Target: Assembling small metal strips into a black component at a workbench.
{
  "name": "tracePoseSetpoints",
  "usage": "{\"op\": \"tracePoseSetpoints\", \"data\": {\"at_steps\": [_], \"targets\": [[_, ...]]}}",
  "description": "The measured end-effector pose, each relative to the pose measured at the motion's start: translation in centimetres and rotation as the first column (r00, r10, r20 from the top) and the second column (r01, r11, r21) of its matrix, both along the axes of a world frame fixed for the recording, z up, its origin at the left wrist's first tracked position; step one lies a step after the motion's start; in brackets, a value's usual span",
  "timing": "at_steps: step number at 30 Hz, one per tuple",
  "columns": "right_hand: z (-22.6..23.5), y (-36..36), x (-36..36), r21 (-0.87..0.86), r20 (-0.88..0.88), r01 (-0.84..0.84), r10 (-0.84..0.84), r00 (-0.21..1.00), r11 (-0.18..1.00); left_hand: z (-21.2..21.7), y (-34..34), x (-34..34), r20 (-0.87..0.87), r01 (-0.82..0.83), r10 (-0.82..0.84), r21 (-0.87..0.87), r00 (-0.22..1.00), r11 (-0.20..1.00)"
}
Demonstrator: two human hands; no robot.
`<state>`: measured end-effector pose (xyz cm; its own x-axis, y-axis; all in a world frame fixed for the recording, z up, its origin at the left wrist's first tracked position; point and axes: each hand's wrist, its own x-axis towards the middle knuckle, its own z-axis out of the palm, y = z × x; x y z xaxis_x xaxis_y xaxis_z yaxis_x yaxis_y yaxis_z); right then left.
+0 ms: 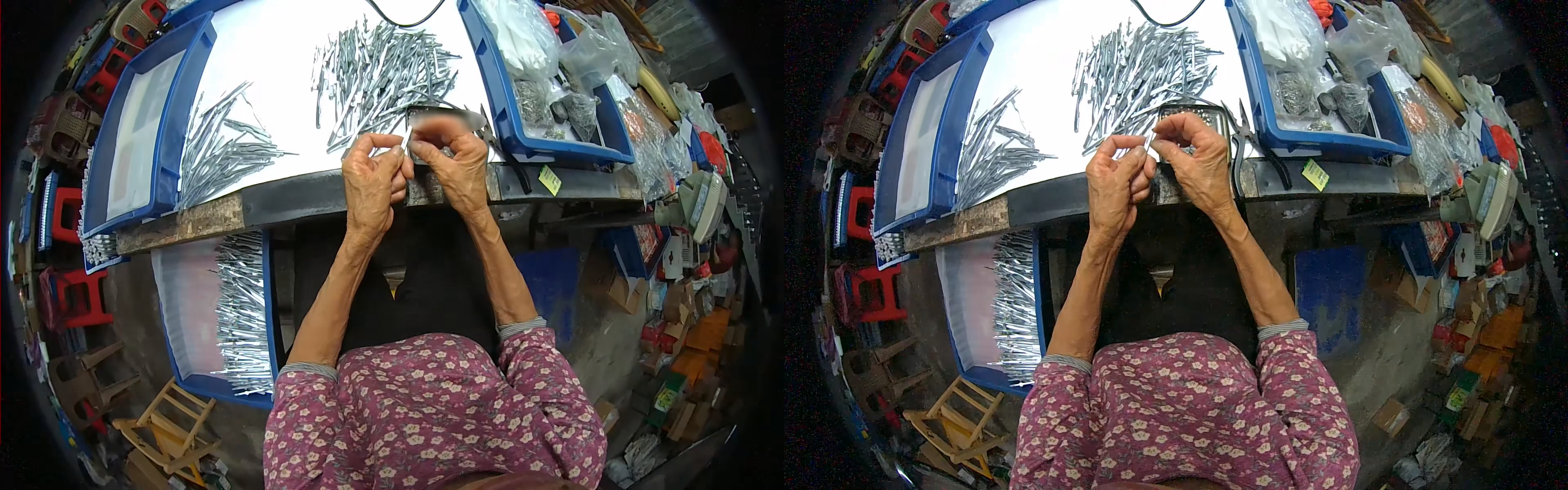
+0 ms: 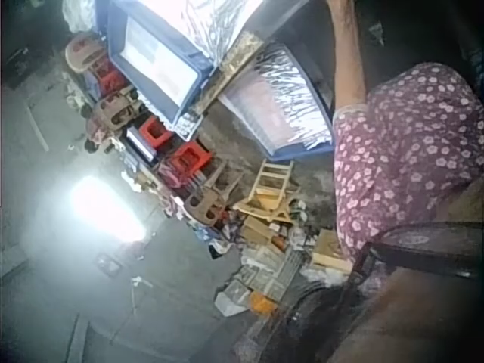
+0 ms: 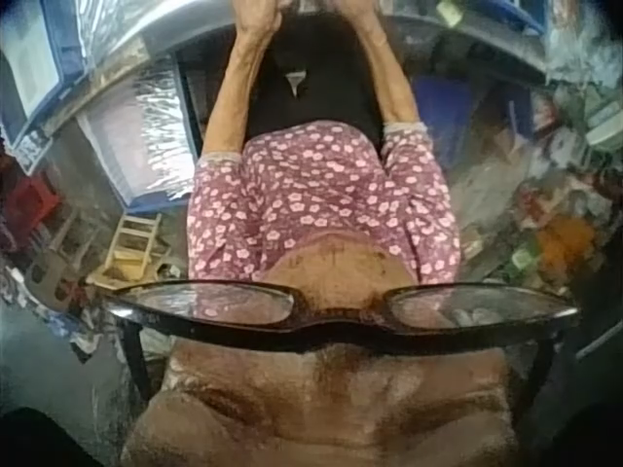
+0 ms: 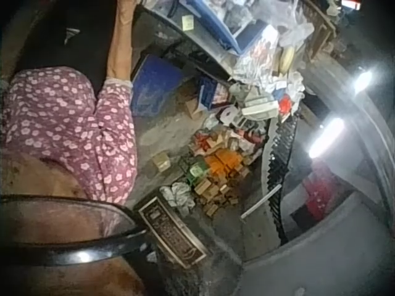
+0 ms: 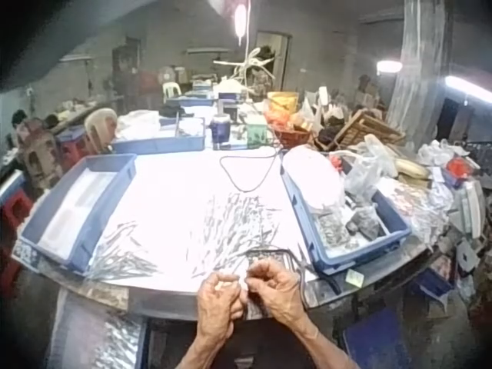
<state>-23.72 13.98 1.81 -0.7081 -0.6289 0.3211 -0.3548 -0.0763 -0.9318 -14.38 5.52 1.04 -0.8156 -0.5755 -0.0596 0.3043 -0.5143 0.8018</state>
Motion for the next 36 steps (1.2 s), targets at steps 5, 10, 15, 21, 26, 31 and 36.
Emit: {"op": "tracePoseSetpoints", "data": {"at_steps": [5,10,15,21,26,31,36], "targets": [[0.2,0.0,0.3,0.018,-0.099,0.038,-0.036,0.994,0.999,0.1,-0.1,0.1,-0.009,0.006,-0.006,0.011,1.000,1.000],[0.2,0.3,-0.5,0.007,-0.311,0.028,-0.025,0.950,1.000,0.7,-0.5,0.4,-0.001,0.065,-0.065,0.074,0.998,0.995],[1.0,0.5,-0.9,-0.140,0.196,-0.088,0.114,0.974,0.986,1.7,-1.0,0.5,-0.040,0.158,-0.155,0.097,0.987,0.983],[0.4,0.3,-1.5,-0.237,0.372,-0.097,0.183,0.910,0.967,2.5,0.4,-0.4,0.076,0.016,-0.001,-0.203,0.997,0.979],[0.5,0.2,-1.2,-0.197,0.427,0.003,0.083,0.900,0.980,1.4,1.4,-1.8,0.085,-0.147,0.211,-0.470,0.974,0.870],[0.9,-0.2,-0.9,-0.198,0.399,0.057,0.027,0.917,0.978,1.3,1.5,-2.7,0.039,-0.207,0.261,-0.505,0.965,0.838],[0.8,-0.8,-0.3,-0.093,0.253,0.122,-0.095,0.963,0.988,1.0,1.1,-2.9,0.039,-0.186,0.222,-0.421,0.974,0.888]]}}
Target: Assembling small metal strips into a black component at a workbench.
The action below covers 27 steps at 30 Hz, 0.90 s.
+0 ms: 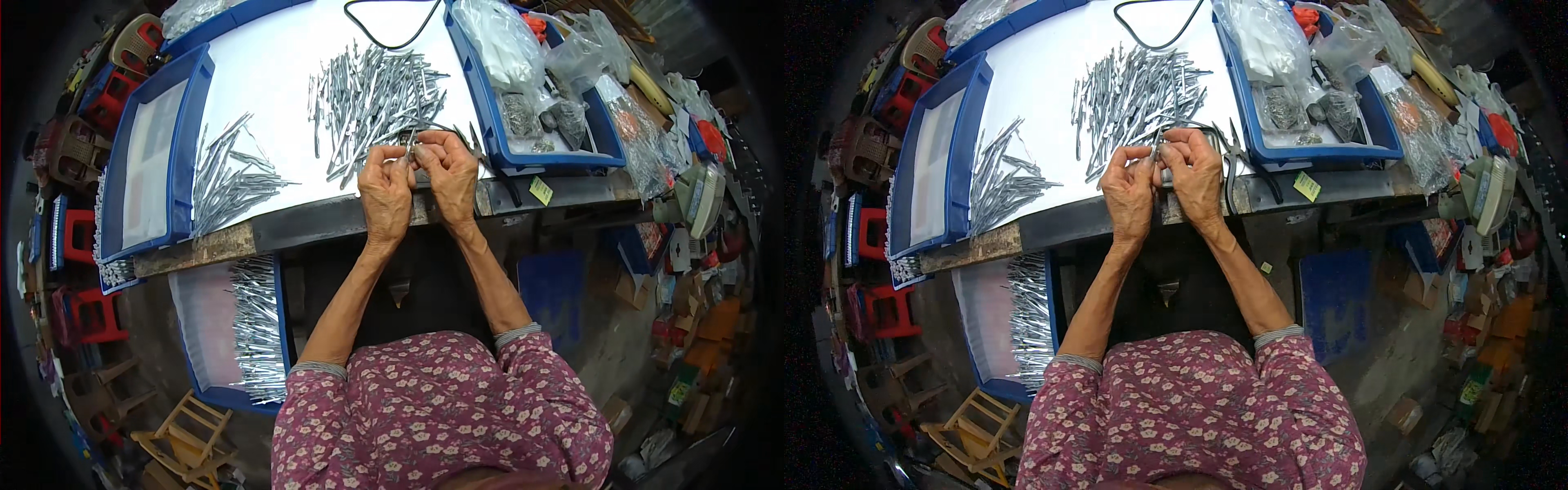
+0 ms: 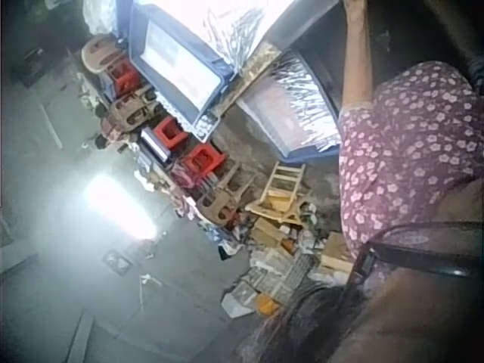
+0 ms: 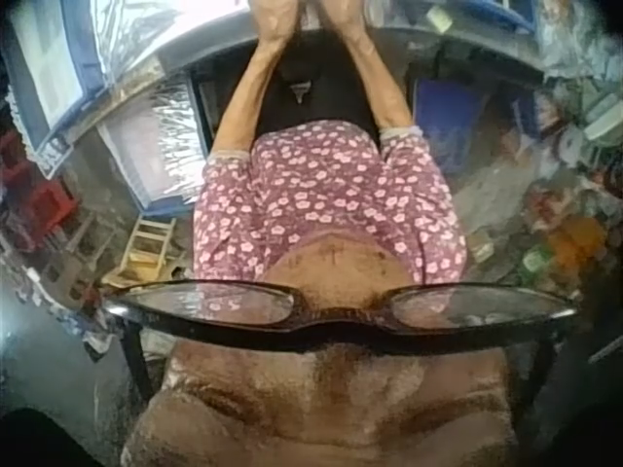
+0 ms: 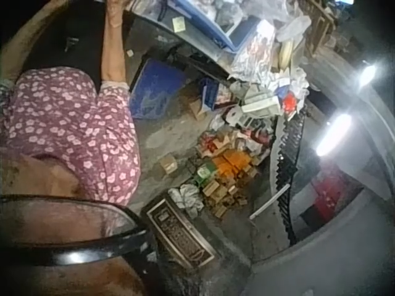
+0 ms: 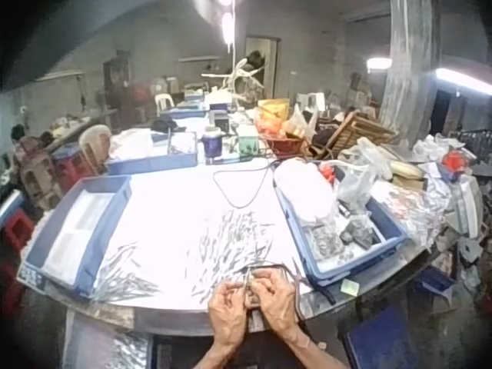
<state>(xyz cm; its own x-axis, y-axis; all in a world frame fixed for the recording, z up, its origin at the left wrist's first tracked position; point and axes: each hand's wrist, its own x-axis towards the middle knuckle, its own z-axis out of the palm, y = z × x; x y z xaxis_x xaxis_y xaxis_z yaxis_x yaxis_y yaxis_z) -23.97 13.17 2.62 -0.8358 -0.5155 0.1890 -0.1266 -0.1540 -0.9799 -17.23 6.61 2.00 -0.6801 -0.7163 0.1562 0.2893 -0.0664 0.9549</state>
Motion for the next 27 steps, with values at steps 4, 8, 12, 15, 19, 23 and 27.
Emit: {"op": "tracePoseSetpoints", "data": {"at_steps": [4,8,12,15,19,23,27], "targets": [[-0.1,-0.4,1.0,0.069,-0.111,0.098,-0.090,0.990,0.993,0.6,-0.1,0.0,0.026,-0.003,0.001,0.075,1.000,0.997],[-0.1,-0.6,0.9,0.065,-0.155,0.100,-0.089,0.984,0.993,0.6,-0.6,0.1,0.007,0.007,-0.008,0.116,1.000,0.993],[0.4,-0.5,-0.4,-0.050,0.242,0.017,-0.004,0.970,0.999,0.7,-1.1,0.5,-0.132,0.207,-0.169,0.382,0.977,0.901],[1.3,-0.9,1.0,-0.080,0.078,-0.019,0.025,0.997,0.997,0.7,-1.4,0.5,-0.136,0.192,-0.149,0.392,0.979,0.900],[-0.5,-0.7,-0.4,-0.124,0.165,-0.084,0.104,0.981,0.989,0.6,-1.6,0.8,-0.196,0.265,-0.198,0.427,0.960,0.865],[0.3,-1.3,0.9,-0.051,0.067,-0.099,0.102,0.993,0.994,0.3,-1.9,1.0,-0.171,0.217,-0.156,0.436,0.973,0.873],[-0.5,-1.9,0.5,-0.098,0.079,-0.085,0.093,0.992,0.992,0.2,-1.8,0.9,-0.166,0.192,-0.134,0.411,0.977,0.891]]}}
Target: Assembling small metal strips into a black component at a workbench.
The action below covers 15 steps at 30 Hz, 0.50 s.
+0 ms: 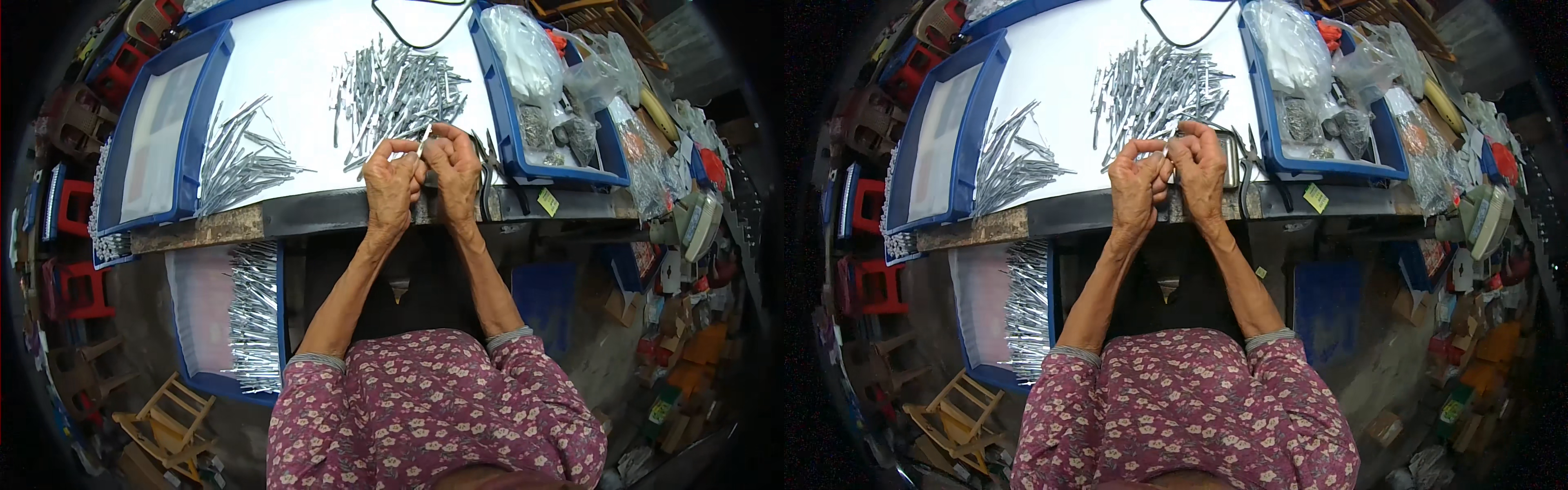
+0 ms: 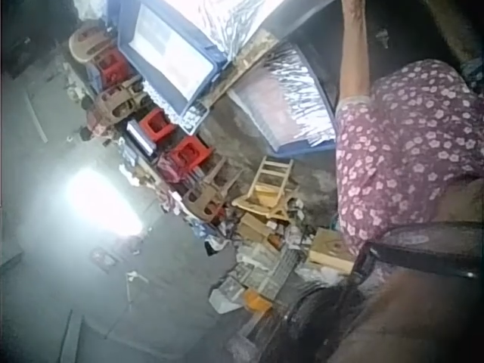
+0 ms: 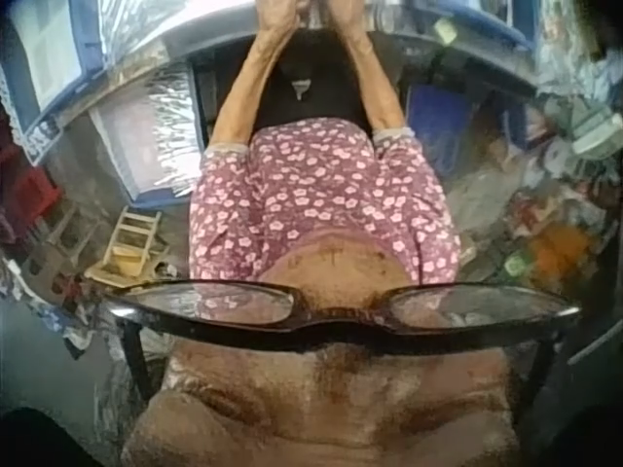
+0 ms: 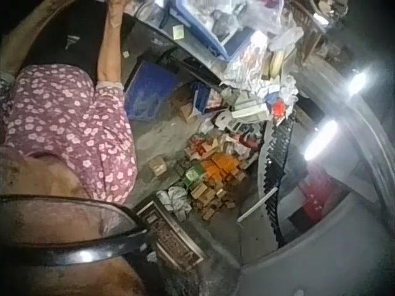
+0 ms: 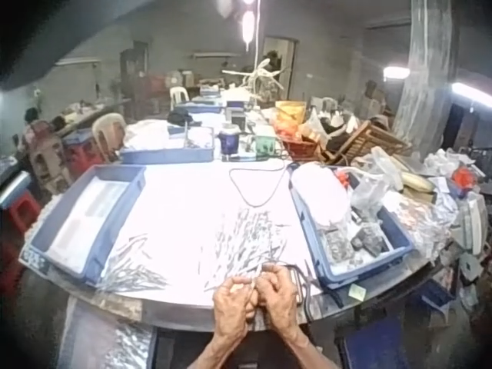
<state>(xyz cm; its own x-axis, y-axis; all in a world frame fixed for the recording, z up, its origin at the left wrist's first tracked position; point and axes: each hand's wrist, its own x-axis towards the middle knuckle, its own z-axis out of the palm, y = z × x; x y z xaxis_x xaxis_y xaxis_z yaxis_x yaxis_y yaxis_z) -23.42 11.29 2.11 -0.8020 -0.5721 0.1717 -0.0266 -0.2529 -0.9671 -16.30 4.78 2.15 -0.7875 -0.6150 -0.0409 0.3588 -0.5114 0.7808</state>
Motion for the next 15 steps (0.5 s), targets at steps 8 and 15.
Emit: {"op": "tracePoseSetpoints", "data": {"at_steps": [8,15], "targets": [[-0.1,-0.5,0.2,0.064,-0.200,0.112,-0.097,0.975,0.992,-0.5,-0.2,-0.2,0.034,-0.046,0.048,-0.045,0.998,0.998],[0.0,-1.4,0.7,0.080,-0.281,0.053,-0.028,0.959,0.995,-0.3,-0.7,0.1,0.031,-0.054,0.055,-0.046,0.998,0.998]]}}
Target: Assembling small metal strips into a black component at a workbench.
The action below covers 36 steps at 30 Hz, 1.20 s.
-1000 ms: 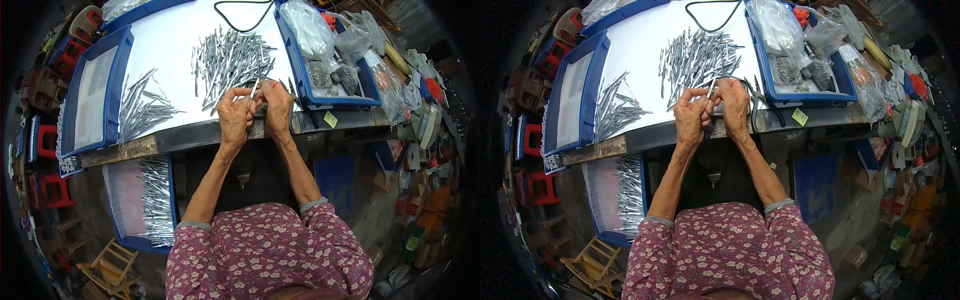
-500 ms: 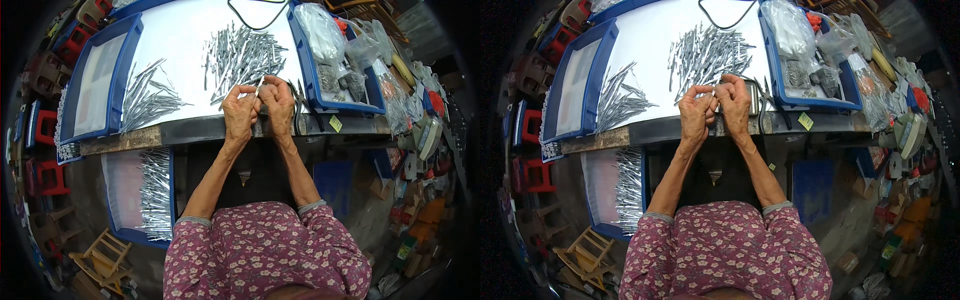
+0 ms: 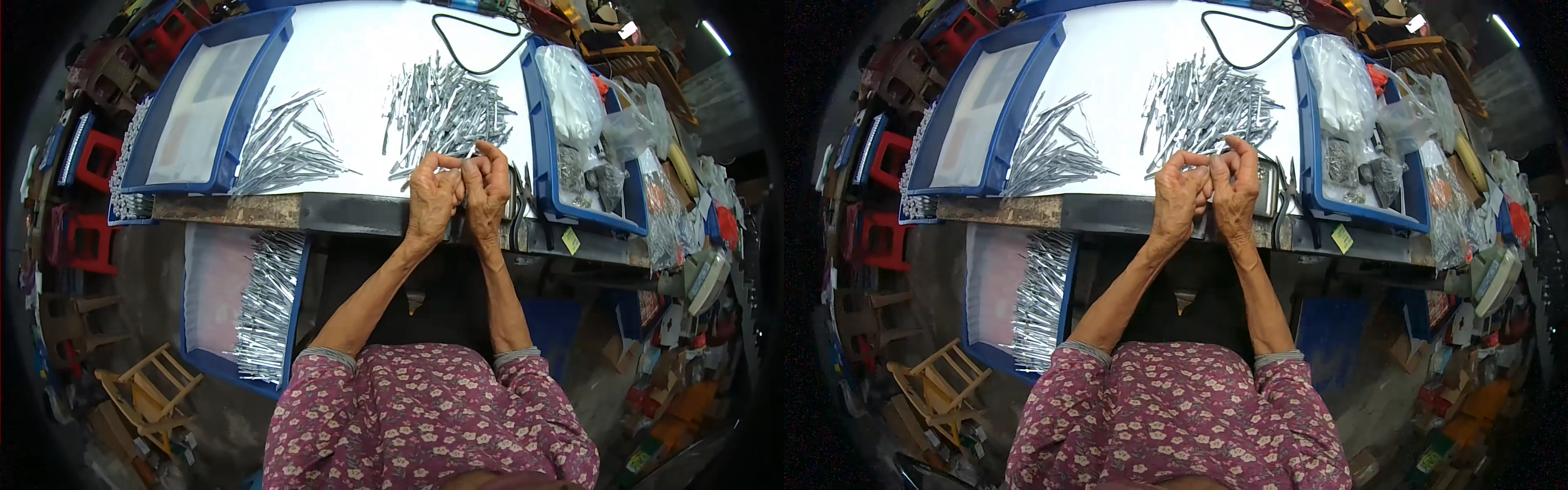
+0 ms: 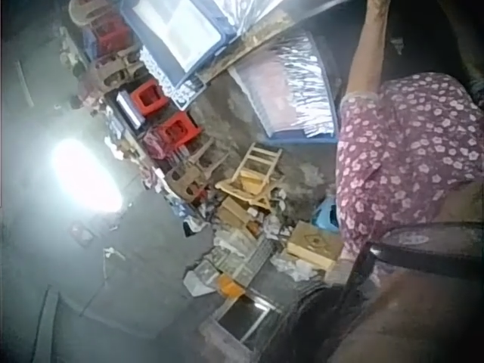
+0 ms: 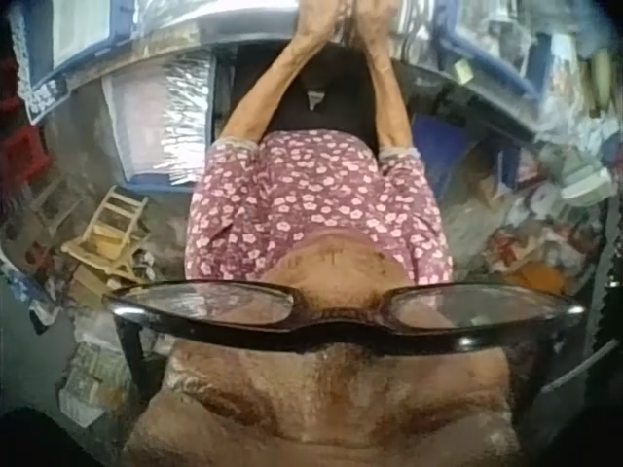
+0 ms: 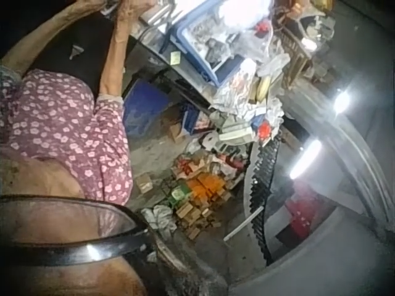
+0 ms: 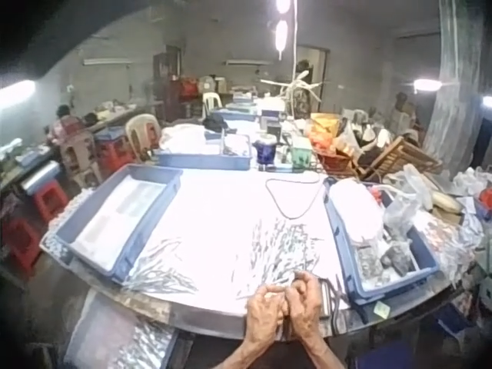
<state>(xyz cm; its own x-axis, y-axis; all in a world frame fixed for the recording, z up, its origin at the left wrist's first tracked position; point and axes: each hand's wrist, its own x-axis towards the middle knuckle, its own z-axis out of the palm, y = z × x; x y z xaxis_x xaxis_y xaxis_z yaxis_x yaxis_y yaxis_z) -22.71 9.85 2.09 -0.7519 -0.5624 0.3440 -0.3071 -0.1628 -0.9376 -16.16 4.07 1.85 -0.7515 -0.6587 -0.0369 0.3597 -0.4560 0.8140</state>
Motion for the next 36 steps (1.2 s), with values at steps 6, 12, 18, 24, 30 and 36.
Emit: {"op": "tracePoseSetpoints", "data": {"at_steps": [6,12,18,24,30,36], "targets": [[-0.5,-1.0,-0.5,0.021,-0.205,0.175,-0.167,0.965,0.984,-0.6,0.0,-0.4,0.064,-0.035,0.045,-0.143,0.997,0.989],[0.4,-2.0,0.3,0.102,-0.229,0.230,-0.202,0.952,0.968,-0.6,-0.7,-0.2,0.109,-0.148,0.188,-0.304,0.976,0.941],[-0.1,-3.6,-0.5,0.077,-0.289,0.133,-0.105,0.951,0.988,-0.8,-2.4,-0.4,0.173,-0.161,0.268,-0.468,0.948,0.869],[1.3,-1.7,-0.2,0.128,0.015,0.017,-0.019,1.000,0.992,0.1,-7.6,-0.5,0.262,-0.148,0.616,-0.832,0.743,0.534],[1.5,0.9,0.0,0.200,0.066,-0.034,0.021,0.998,0.979,-1.3,-9.8,-1.7,0.394,0.118,0.646,-0.897,0.654,0.427],[1.2,2.9,0.0,0.169,0.164,-0.057,0.029,0.986,0.984,-1.6,-12.0,-0.8,0.302,0.160,0.672,-0.950,0.676,0.267]]}}
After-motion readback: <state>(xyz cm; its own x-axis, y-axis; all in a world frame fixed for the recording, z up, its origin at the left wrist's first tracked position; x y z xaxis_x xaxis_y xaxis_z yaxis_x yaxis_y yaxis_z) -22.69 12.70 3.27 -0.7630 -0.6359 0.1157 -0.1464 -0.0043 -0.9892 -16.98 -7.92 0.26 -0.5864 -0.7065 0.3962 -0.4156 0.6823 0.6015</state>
